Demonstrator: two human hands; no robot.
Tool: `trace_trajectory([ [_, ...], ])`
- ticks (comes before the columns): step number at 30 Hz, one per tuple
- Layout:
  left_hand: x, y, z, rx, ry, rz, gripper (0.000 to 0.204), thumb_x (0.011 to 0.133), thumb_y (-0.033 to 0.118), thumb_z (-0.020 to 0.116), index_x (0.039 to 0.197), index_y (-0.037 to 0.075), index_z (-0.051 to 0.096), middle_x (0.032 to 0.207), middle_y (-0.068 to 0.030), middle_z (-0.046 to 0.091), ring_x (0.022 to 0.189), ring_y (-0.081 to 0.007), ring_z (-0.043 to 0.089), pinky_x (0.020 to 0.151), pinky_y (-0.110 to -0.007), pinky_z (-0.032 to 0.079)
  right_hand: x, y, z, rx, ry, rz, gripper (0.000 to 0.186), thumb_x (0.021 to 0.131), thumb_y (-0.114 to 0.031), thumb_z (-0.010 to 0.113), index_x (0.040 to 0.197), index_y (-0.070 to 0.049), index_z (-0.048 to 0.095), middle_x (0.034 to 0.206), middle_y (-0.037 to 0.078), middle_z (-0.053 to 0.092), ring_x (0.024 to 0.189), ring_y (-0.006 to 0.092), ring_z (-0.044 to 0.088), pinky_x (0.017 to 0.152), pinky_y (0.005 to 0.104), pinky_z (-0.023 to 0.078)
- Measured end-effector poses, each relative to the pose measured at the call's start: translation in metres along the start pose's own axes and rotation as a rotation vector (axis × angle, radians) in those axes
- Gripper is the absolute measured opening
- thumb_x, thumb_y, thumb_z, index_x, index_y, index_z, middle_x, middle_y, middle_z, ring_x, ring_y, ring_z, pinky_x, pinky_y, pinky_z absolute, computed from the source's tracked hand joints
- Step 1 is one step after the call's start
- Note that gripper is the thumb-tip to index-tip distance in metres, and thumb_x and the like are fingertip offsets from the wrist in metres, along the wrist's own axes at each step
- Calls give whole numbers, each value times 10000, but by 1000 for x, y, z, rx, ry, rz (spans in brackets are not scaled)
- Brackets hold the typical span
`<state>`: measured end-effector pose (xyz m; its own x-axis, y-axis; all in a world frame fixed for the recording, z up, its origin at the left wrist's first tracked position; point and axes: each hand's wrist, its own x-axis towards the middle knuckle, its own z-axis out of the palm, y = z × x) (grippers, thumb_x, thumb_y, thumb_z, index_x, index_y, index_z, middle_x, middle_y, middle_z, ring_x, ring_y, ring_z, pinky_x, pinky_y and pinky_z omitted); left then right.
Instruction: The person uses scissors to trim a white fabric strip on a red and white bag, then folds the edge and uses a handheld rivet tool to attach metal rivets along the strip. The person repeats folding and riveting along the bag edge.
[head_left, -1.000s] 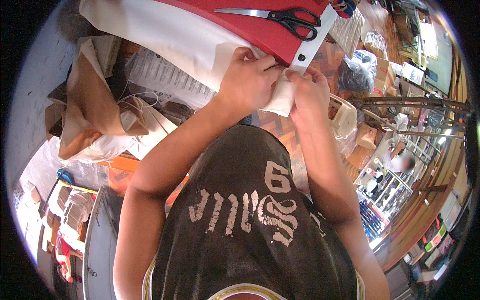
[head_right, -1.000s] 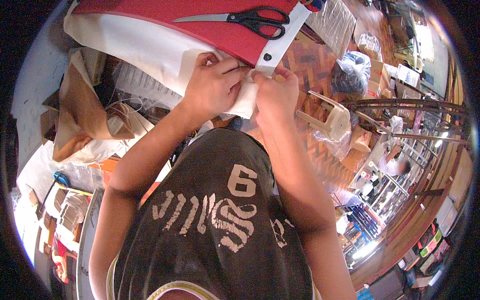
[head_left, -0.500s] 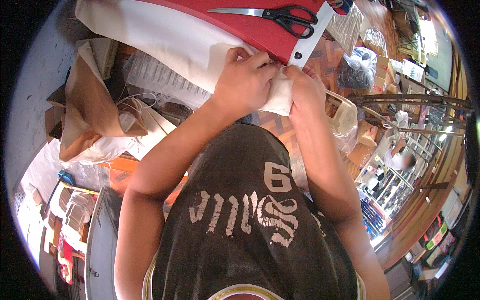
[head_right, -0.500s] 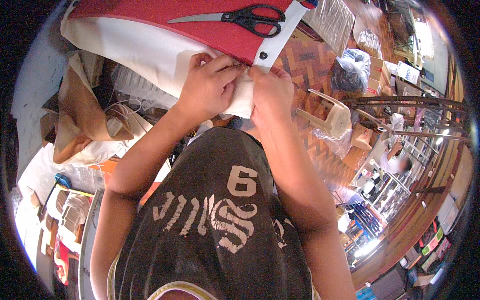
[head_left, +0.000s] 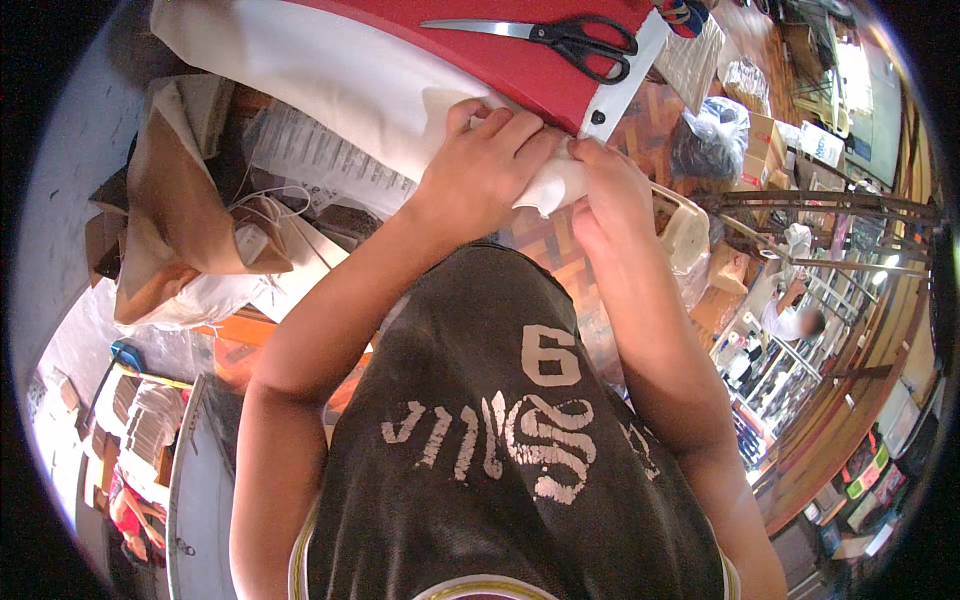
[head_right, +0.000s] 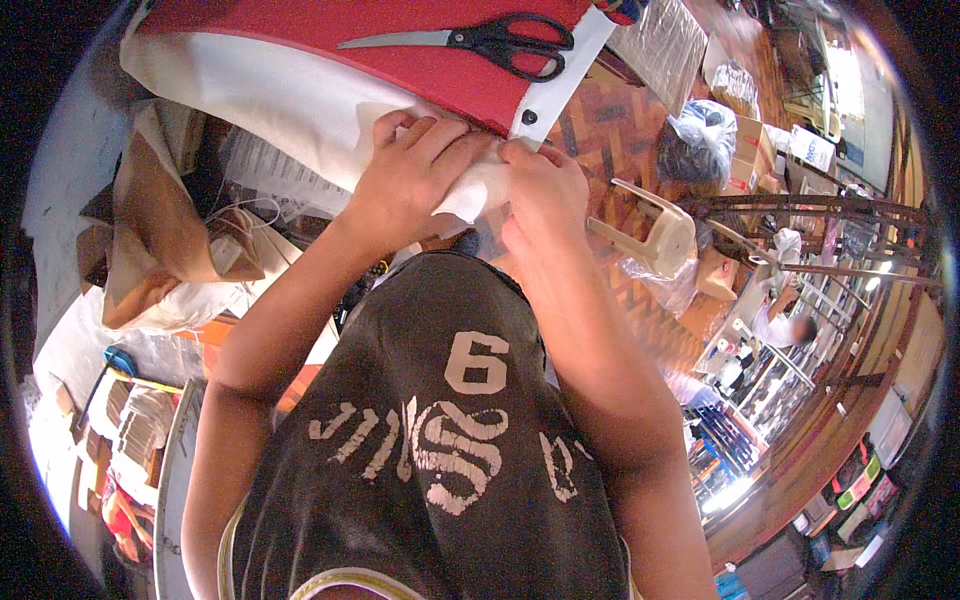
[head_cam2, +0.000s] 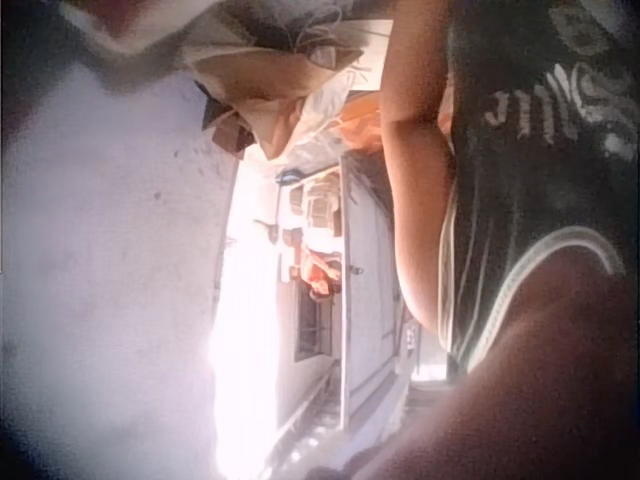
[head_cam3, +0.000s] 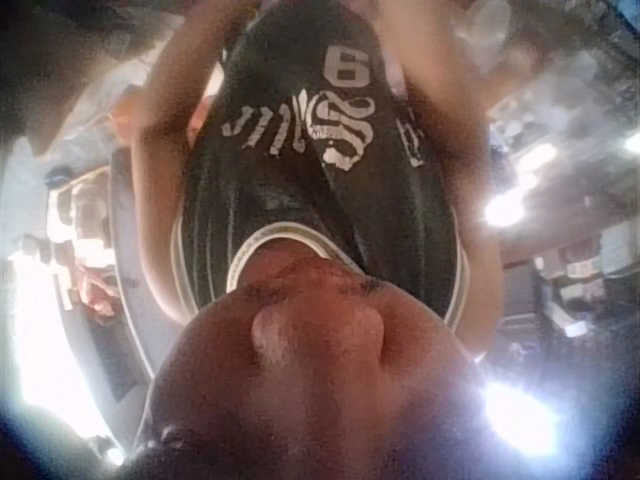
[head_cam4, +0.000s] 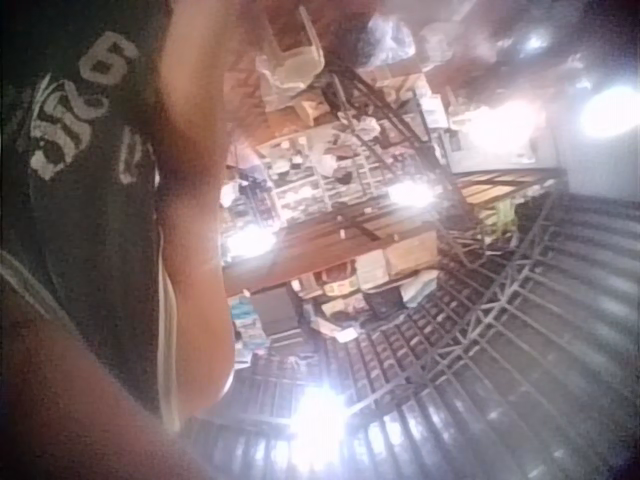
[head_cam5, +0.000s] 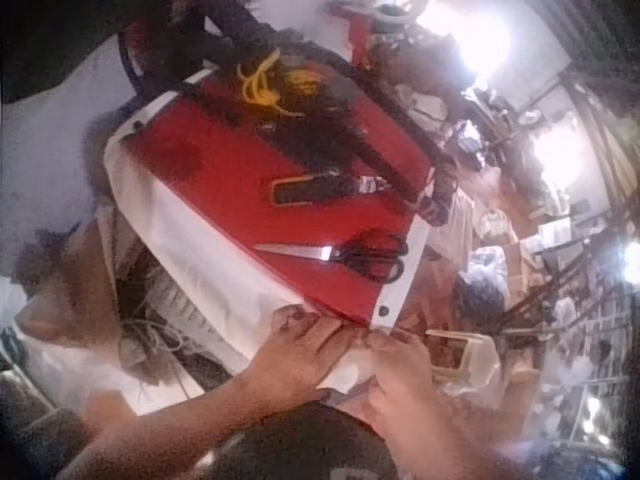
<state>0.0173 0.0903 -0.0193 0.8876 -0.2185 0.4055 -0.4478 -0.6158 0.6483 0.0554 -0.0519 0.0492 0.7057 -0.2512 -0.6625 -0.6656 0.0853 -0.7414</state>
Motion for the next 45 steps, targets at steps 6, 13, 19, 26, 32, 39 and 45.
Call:
trace_trajectory([
  [6, 5, -9, 15, 64, 94, 80, 394, 760, 288, 640, 1107, 112, 698, 1049, -40, 647, 968, -232, 639, 937, -434, 351, 8, 5, -6, 50, 62, 24, 196, 913, -28, 588, 1096, 43, 597, 1001, 127, 657, 870, 232, 666, 784, 379, 542],
  [13, 17, -9, 10, 61, -5, 80, 321, 753, 317, 651, 999, 118, 707, 981, -29, 643, 928, -227, 635, 926, -441, 352, 4, 4, -6, 27, 124, 63, 155, 916, -45, 596, 1048, 24, 639, 1013, 128, 676, 906, 230, 678, 794, 373, 549],
  [19, 17, -5, 11, 84, 87, 58, 192, 804, 233, 585, 915, 123, 697, 851, -5, 614, 856, -197, 641, 935, -432, 356, 8, 8, -13, 97, 11, 62, 158, 915, -23, 585, 1057, 24, 636, 1024, 134, 676, 938, 242, 684, 795, 354, 563],
  [26, 12, -10, 17, 74, 65, 40, 419, 686, 342, 717, 1046, 129, 711, 980, -15, 669, 881, -226, 659, 939, -456, 343, 5, 4, -8, 259, 58, 89, 138, 883, 33, 610, 1013, 74, 592, 971, 137, 634, 833, 215, 671, 697, 333, 561],
  [32, 15, -5, 17, 53, 110, 26, 388, 707, 354, 700, 1012, 114, 700, 922, -18, 658, 860, -232, 656, 913, -459, 346, 16, 8, -26, 291, -17, 179, 209, 940, -56, 549, 1112, 58, 580, 1053, 145, 646, 932, 243, 651, 879, 398, 533],
  [39, 17, -4, 21, 89, 128, 41, 383, 727, 376, 679, 1001, 107, 690, 923, -32, 636, 884, -241, 641, 893, -458, 336, -5, -15, -19, 386, -13, 256, 314, 893, -73, 530, 1183, 44, 551, 1158, 163, 627, 1046, 261, 622, 942, 430, 475],
  [45, 19, 8, 16, 126, 120, 5, 267, 768, 270, 624, 975, 114, 688, 923, -19, 627, 887, -218, 624, 926, -455, 343, -9, -12, -25, 314, -79, 211, 386, 861, -130, 539, 1241, -63, 567, 1183, 119, 636, 1098, 254, 597, 998, 456, 386],
])
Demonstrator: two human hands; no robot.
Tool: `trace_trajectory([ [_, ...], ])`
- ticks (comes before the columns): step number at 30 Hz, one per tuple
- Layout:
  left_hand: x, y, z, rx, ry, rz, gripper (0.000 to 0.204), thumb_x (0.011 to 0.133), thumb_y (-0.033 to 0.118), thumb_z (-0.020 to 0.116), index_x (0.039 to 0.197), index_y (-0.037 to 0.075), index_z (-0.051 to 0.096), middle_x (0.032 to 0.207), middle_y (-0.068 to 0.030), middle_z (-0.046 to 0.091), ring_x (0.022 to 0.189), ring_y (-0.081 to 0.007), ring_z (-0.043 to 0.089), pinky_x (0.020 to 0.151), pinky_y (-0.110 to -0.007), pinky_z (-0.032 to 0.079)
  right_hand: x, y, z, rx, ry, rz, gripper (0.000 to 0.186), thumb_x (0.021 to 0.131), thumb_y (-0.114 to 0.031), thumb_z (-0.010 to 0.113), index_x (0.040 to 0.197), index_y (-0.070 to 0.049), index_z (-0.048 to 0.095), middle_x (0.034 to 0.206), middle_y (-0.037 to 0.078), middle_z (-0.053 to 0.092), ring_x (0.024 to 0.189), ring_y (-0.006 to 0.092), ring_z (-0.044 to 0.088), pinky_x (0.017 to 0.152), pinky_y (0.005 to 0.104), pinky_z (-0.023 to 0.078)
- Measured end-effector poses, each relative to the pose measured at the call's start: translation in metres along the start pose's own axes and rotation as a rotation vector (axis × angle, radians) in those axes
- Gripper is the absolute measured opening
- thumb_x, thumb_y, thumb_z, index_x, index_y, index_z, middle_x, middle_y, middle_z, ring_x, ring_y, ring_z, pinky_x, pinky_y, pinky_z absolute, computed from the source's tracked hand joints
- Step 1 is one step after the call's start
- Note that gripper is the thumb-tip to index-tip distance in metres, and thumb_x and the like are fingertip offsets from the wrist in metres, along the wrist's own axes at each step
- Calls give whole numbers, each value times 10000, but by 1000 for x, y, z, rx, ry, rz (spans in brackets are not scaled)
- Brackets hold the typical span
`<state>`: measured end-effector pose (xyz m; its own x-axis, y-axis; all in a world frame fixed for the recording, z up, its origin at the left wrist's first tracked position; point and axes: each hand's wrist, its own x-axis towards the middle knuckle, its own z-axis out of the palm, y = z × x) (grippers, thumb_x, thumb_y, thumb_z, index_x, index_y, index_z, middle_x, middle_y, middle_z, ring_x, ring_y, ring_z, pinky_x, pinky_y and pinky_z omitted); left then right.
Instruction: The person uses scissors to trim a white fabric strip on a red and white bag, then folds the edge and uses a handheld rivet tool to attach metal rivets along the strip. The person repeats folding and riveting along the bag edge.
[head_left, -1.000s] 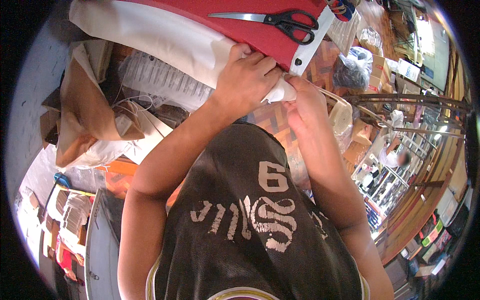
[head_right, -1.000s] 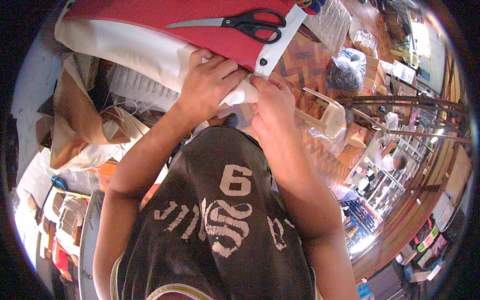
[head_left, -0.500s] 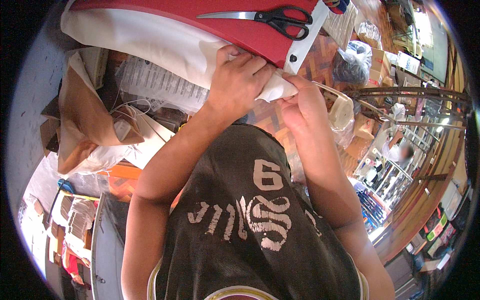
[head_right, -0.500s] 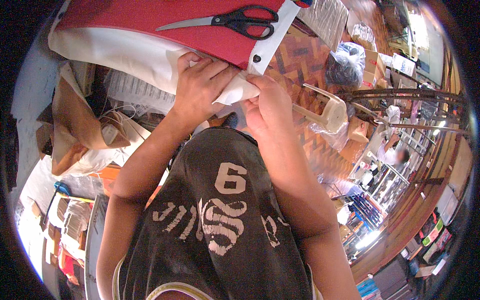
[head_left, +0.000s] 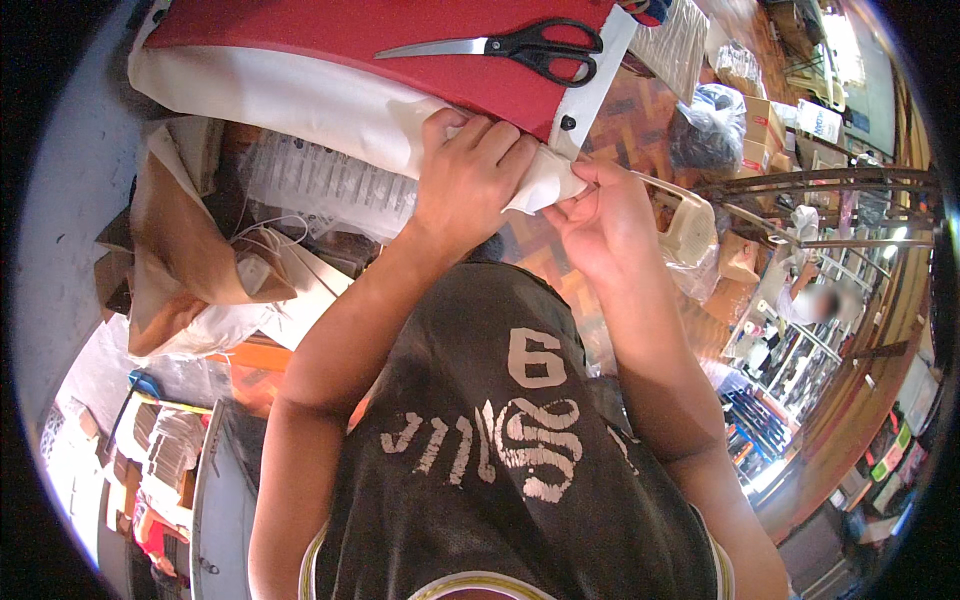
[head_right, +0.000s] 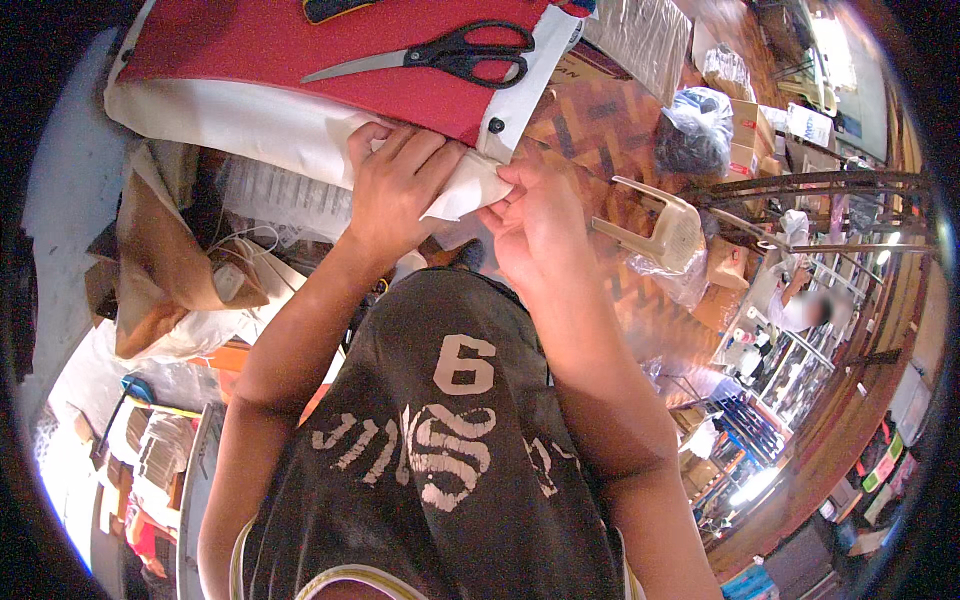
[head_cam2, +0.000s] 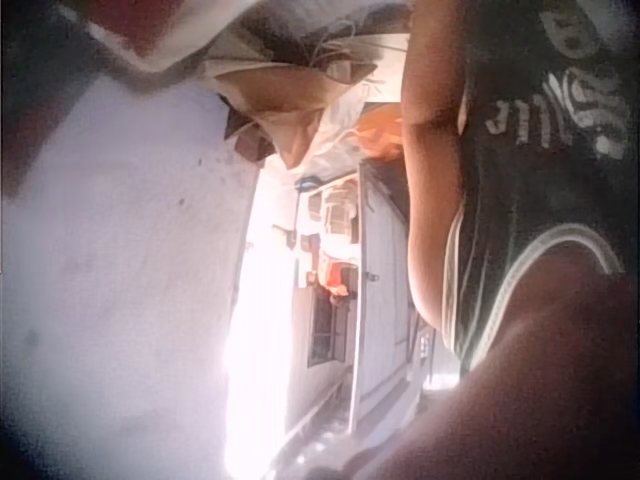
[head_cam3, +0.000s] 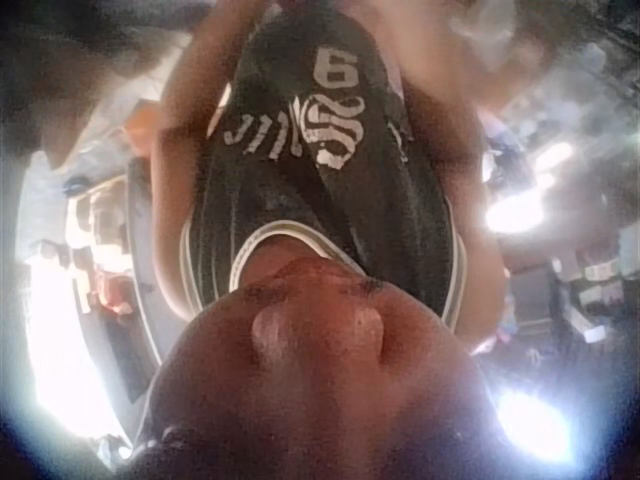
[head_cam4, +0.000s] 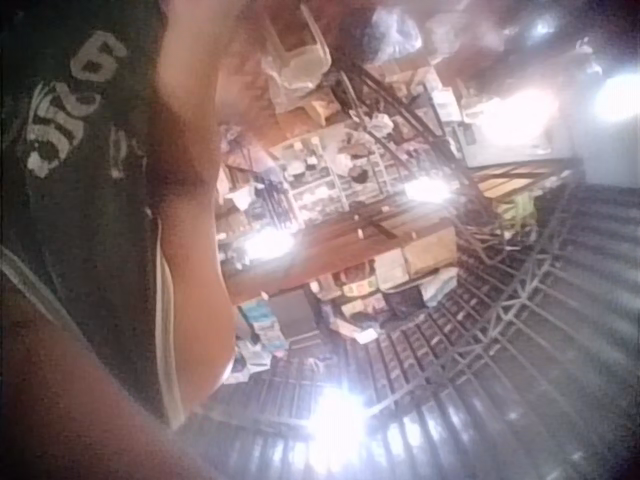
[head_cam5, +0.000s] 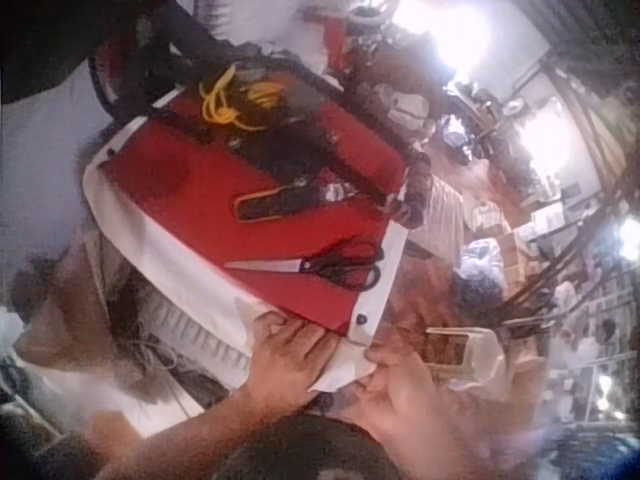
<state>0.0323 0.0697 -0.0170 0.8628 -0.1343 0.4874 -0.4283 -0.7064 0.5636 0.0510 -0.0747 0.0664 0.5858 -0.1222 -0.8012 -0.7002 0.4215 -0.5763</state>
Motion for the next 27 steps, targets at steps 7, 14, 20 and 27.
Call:
trace_trajectory([
  [7, -3, -12, 6, 29, 136, 170, 270, 746, 220, 640, 981, 106, 709, 941, 10, 642, 840, -176, 606, 901, -447, 375, -5, -18, -4, 182, -94, 199, 361, 860, -229, 548, 1187, -80, 587, 1155, 98, 645, 1078, 250, 565, 961, 428, 335],
  [14, 2, -16, 1, 71, 83, 240, 265, 744, 218, 650, 975, 107, 715, 934, 21, 646, 818, -158, 604, 880, -435, 387, -8, -3, -15, 38, -167, 39, 407, 868, -191, 529, 1249, -50, 549, 1227, 94, 629, 1110, 219, 571, 1011, 428, 359],
  [20, 7, -13, -4, 75, 49, 256, 243, 753, 200, 648, 959, 97, 726, 918, 18, 644, 805, -160, 604, 874, -432, 389, -10, 6, -14, -170, -291, -208, 512, 813, -56, 558, 1321, -1, 521, 1184, 83, 633, 1071, 184, 598, 983, 343, 424],
  [27, 7, -7, 1, 99, 91, 238, 223, 766, 188, 631, 937, 93, 739, 860, 17, 636, 791, -164, 600, 884, -429, 384, -13, 5, -15, -156, -380, -250, 557, 773, 34, 563, 1326, 22, 499, 1117, 88, 637, 1017, 176, 617, 904, 295, 481],
])
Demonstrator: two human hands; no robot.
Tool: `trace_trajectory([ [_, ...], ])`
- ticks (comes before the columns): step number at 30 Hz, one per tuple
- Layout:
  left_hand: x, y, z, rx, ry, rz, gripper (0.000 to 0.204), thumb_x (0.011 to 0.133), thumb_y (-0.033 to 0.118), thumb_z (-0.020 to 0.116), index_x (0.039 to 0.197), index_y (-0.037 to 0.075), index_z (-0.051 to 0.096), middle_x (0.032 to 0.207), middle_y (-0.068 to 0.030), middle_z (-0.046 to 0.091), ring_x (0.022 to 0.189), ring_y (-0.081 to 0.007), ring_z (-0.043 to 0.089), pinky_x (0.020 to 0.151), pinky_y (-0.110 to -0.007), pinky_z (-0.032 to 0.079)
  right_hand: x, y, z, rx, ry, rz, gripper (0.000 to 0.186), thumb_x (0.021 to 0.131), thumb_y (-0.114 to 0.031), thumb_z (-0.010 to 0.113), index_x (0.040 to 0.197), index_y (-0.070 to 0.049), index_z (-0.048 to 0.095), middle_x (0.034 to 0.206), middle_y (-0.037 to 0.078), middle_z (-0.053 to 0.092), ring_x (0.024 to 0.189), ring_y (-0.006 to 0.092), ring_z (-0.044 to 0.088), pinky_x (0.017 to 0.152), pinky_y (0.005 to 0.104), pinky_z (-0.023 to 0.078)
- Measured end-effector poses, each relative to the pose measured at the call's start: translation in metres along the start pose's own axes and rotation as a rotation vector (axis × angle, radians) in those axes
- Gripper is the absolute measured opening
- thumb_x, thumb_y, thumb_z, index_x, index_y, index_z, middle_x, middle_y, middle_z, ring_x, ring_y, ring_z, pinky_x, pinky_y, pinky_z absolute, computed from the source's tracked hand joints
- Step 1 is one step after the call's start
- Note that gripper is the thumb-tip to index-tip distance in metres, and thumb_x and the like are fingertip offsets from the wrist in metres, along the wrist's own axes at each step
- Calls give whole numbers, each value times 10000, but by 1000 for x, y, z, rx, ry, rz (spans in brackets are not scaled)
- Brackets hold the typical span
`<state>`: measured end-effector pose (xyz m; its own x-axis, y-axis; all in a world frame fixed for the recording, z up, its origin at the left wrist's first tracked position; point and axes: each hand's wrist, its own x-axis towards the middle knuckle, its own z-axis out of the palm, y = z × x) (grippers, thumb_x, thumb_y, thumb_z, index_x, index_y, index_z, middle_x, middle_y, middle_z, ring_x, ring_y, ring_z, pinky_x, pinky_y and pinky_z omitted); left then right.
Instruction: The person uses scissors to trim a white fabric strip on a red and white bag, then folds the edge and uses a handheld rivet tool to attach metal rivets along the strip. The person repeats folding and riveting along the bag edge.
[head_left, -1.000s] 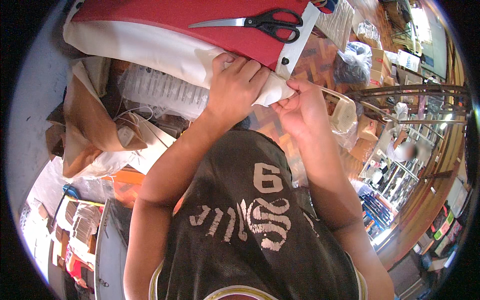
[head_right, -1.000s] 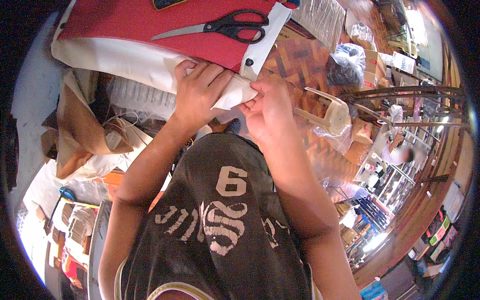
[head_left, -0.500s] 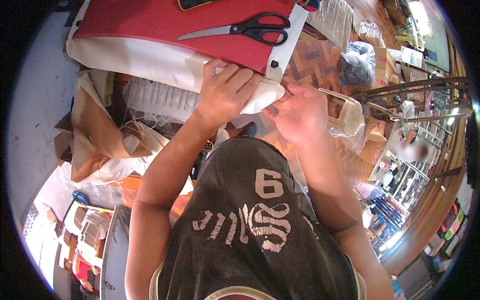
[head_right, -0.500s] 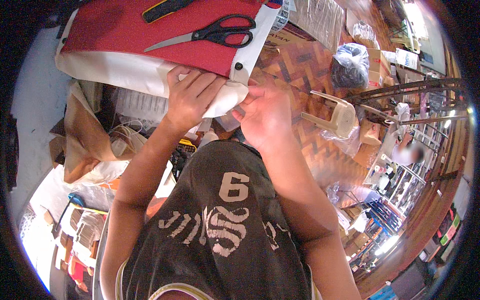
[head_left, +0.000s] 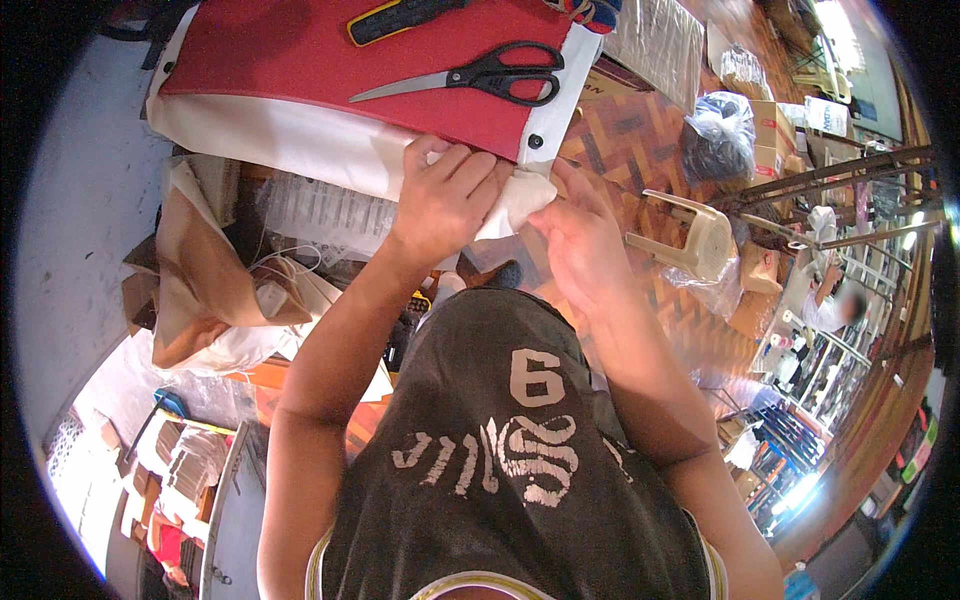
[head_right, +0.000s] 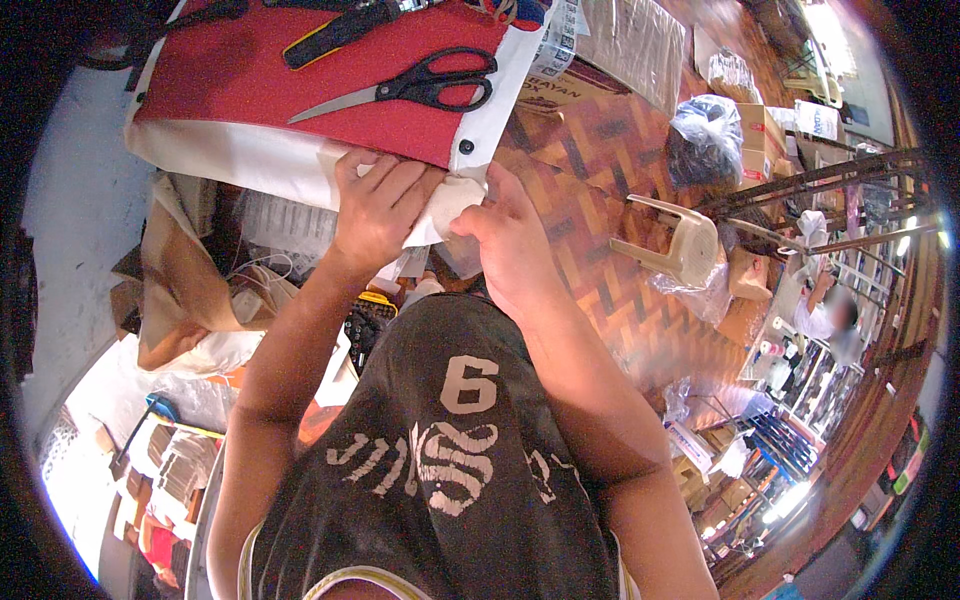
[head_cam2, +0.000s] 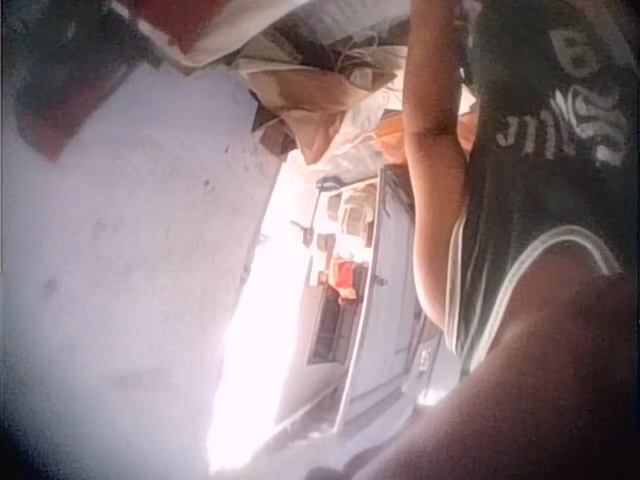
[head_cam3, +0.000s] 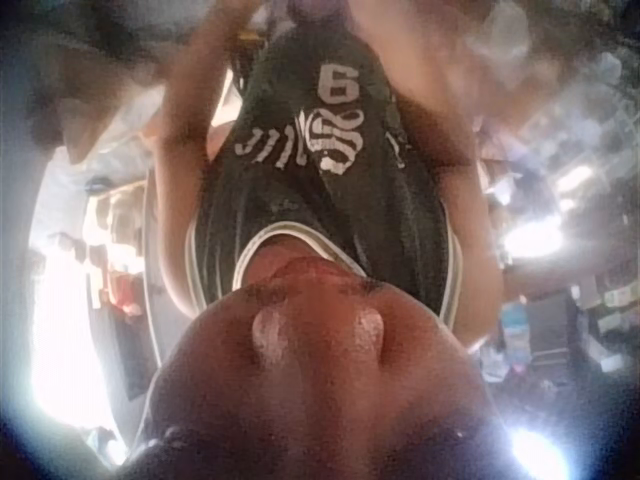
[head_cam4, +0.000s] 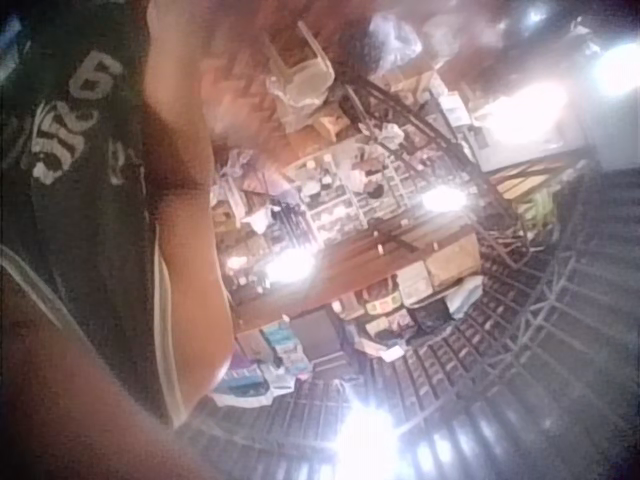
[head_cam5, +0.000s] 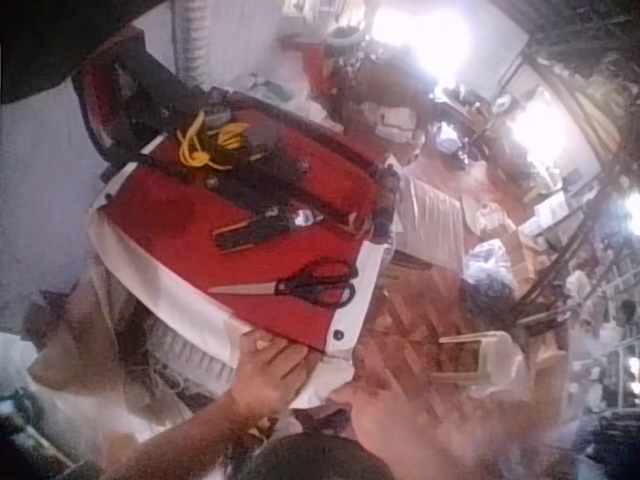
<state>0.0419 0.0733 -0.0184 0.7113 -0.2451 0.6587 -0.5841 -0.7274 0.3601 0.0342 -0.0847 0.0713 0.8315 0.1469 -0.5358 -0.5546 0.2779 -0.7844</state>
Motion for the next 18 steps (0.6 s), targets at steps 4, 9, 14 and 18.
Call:
trace_trajectory([
  [4, -2, 1, 0, -14, 5, -39, 228, 768, 191, 627, 941, 95, 739, 855, 15, 635, 790, -163, 601, 895, -433, 374, -1, 1, 1, -64, 20, 11, 599, 775, 52, 587, 1361, 25, 464, 1122, 89, 636, 1027, 174, 621, 904, 300, 489],
  [9, -3, 1, 1, -67, 6, -75, 238, 767, 201, 625, 948, 98, 739, 869, 10, 637, 801, -175, 606, 897, -446, 370, 1, 9, -6, -50, 14, -20, 632, 783, 59, 604, 1390, 35, 429, 1130, 102, 631, 1023, 185, 620, 910, 310, 490],
  [14, -3, 0, 0, -7, -12, -48, 250, 752, 203, 633, 958, 101, 732, 891, -12, 645, 843, -198, 614, 895, -462, 380, 4, 14, -13, -26, 20, -30, 664, 786, 72, 606, 1415, 49, 397, 1169, 113, 614, 1057, 195, 610, 927, 326, 488],
  [18, -2, 2, 2, -38, -6, -97, 247, 739, 200, 642, 950, 98, 721, 909, -16, 654, 859, -202, 616, 923, -471, 380, 4, 6, -10, -449, 46, -54, 612, 818, -39, 620, 1391, 66, 433, 1071, 159, 672, 1003, 252, 668, 888, 355, 512],
])
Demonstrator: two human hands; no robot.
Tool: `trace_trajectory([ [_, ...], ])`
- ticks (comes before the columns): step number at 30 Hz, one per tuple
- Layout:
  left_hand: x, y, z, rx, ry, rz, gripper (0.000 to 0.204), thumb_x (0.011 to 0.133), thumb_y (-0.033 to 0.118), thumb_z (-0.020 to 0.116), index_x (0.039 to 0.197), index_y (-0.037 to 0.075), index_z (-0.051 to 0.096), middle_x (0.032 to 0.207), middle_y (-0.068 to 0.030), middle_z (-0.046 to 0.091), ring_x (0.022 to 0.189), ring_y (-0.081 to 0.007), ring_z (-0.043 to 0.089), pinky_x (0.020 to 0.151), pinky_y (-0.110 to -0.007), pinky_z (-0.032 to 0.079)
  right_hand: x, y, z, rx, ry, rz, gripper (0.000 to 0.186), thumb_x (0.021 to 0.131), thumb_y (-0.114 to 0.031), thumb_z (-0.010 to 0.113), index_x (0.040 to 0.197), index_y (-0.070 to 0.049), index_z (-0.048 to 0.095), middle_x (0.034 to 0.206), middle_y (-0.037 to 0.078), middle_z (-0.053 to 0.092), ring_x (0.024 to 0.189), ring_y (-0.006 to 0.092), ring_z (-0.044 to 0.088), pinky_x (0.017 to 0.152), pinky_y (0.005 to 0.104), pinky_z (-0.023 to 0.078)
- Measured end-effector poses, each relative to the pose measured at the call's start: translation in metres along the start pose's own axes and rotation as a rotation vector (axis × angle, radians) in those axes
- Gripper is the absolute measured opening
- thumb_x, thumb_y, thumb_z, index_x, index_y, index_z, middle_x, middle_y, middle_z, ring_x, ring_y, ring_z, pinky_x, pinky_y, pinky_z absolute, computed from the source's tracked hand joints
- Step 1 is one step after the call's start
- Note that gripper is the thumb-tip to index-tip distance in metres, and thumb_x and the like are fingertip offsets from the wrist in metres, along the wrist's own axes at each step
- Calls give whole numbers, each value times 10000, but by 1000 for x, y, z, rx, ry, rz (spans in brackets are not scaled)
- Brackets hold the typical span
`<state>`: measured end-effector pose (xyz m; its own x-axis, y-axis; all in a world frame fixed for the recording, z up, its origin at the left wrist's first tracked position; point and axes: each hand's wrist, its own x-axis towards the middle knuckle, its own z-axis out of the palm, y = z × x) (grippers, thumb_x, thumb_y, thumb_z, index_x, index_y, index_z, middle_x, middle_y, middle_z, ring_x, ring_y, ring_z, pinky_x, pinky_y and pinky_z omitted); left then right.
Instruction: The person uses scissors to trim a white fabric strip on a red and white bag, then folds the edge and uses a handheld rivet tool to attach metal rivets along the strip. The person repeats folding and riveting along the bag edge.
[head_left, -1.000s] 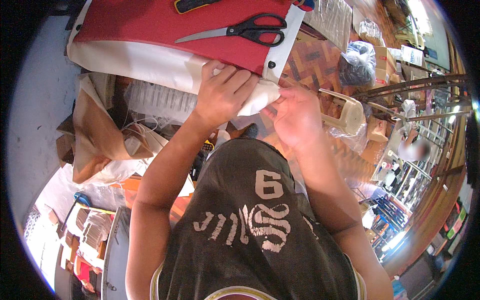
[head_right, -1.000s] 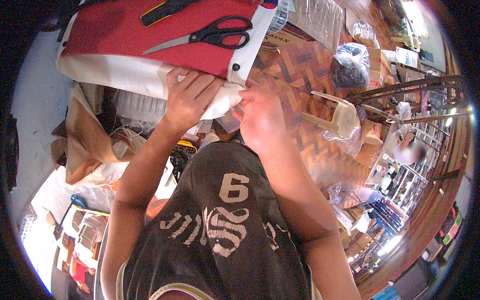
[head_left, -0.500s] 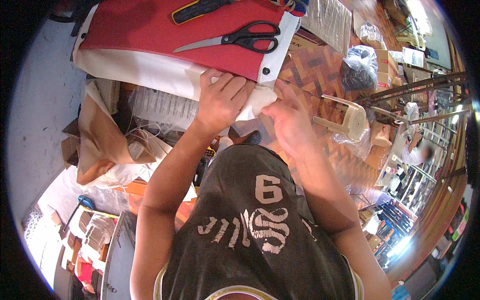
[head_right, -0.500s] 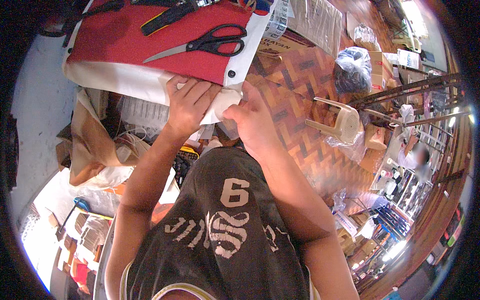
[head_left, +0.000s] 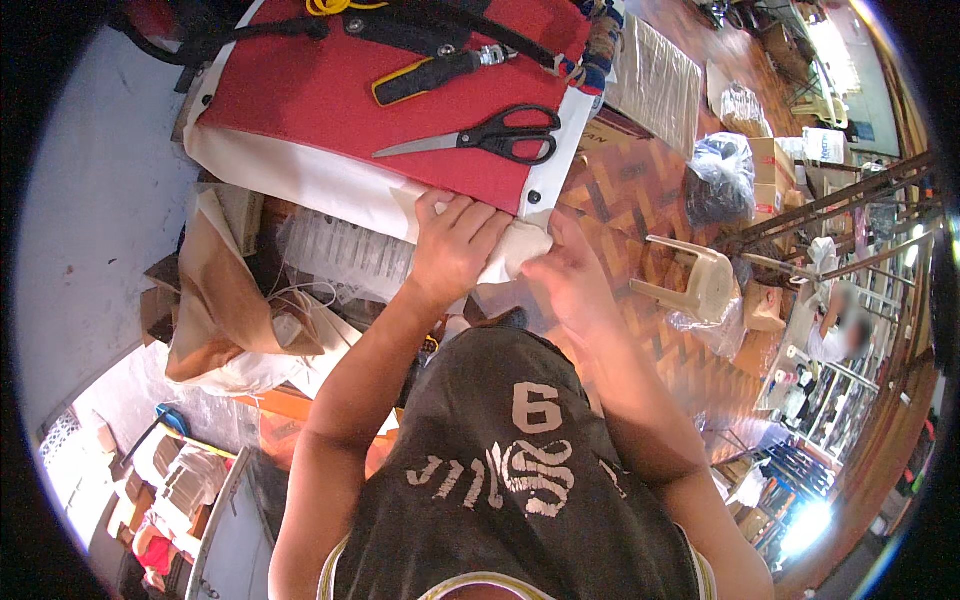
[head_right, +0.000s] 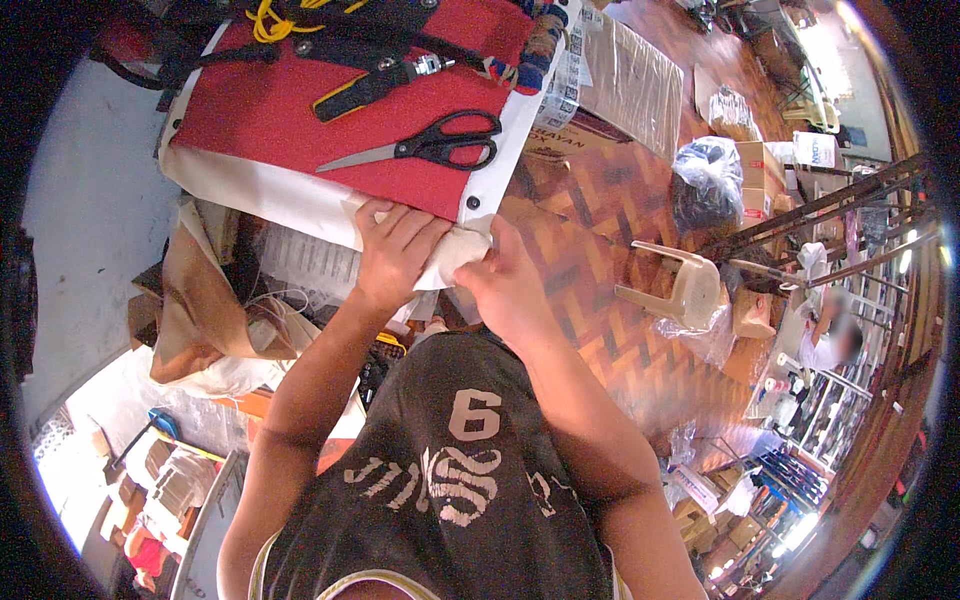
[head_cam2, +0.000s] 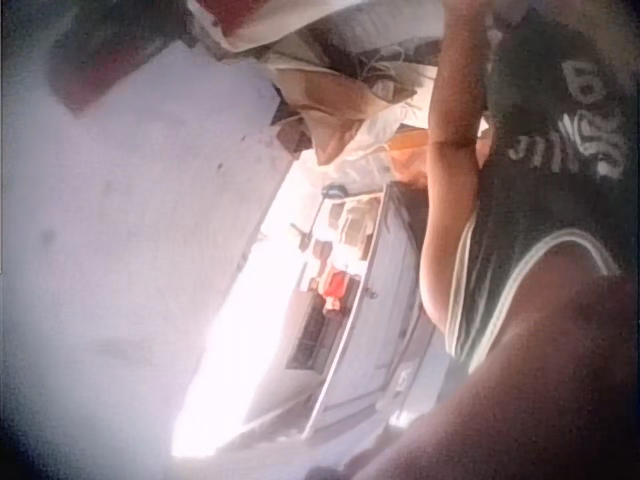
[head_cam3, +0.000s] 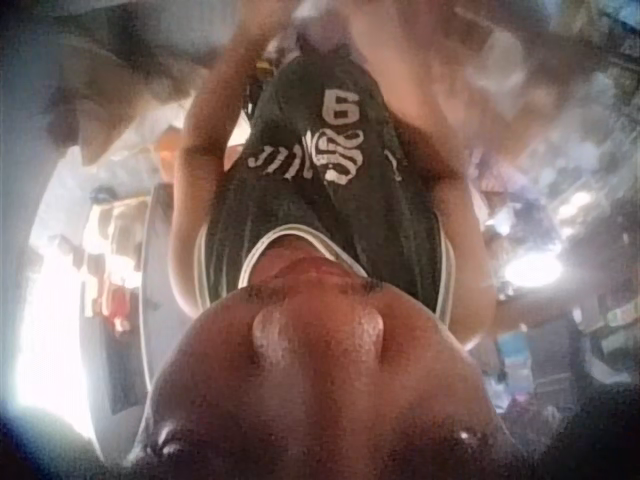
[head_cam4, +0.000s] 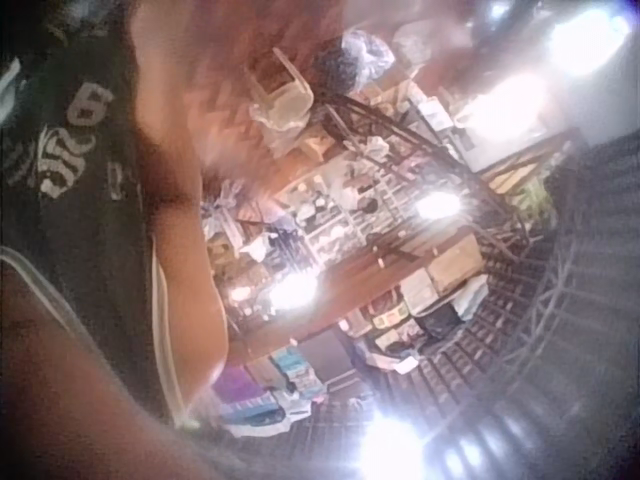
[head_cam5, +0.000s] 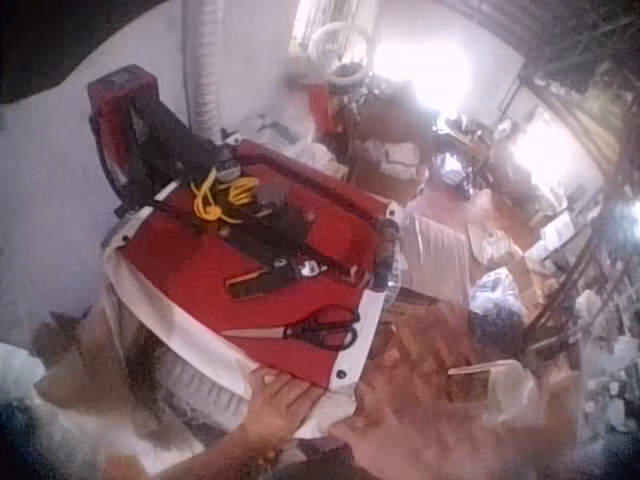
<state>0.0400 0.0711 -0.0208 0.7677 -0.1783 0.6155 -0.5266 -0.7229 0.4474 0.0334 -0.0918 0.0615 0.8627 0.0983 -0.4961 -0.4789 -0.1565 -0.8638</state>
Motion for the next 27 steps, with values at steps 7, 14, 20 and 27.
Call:
trace_trajectory([
  [7, -2, 1, 3, -27, 31, -8, 233, 744, 180, 646, 944, 83, 714, 907, -24, 658, 856, -215, 619, 922, -478, 369, 22, -81, 1, -888, 130, -425, 375, 838, -178, 656, 1174, -14, 630, 883, 192, 718, 847, 357, 709, 781, 438, 552],
  [14, -3, 1, -4, -11, 46, -15, 243, 719, 140, 670, 950, 81, 720, 870, -34, 651, 848, -224, 623, 919, -478, 361, 113, -114, 111, -1038, 92, -418, 612, 938, -542, 548, 1268, -27, 556, 952, 308, 695, 1015, 465, 673, 877, 530, 535],
  [20, 5, 8, -10, 1, 5, -18, 245, 699, 130, 691, 939, 90, 722, 828, -43, 641, 830, -237, 635, 930, -476, 345, 116, -109, 101, -809, 264, -464, 512, 920, -514, 593, 1140, -53, 619, 991, 272, 706, 950, 435, 695, 807, 493, 556],
  [27, 6, 4, -12, -14, -17, -30, 323, 621, 264, 760, 909, 119, 734, 814, -47, 649, 821, -234, 645, 915, -469, 353, 38, -114, 45, -69, -193, -185, 307, 897, -197, 708, 1142, -69, 577, 922, 142, 696, 792, 188, 693, 623, 303, 549],
])
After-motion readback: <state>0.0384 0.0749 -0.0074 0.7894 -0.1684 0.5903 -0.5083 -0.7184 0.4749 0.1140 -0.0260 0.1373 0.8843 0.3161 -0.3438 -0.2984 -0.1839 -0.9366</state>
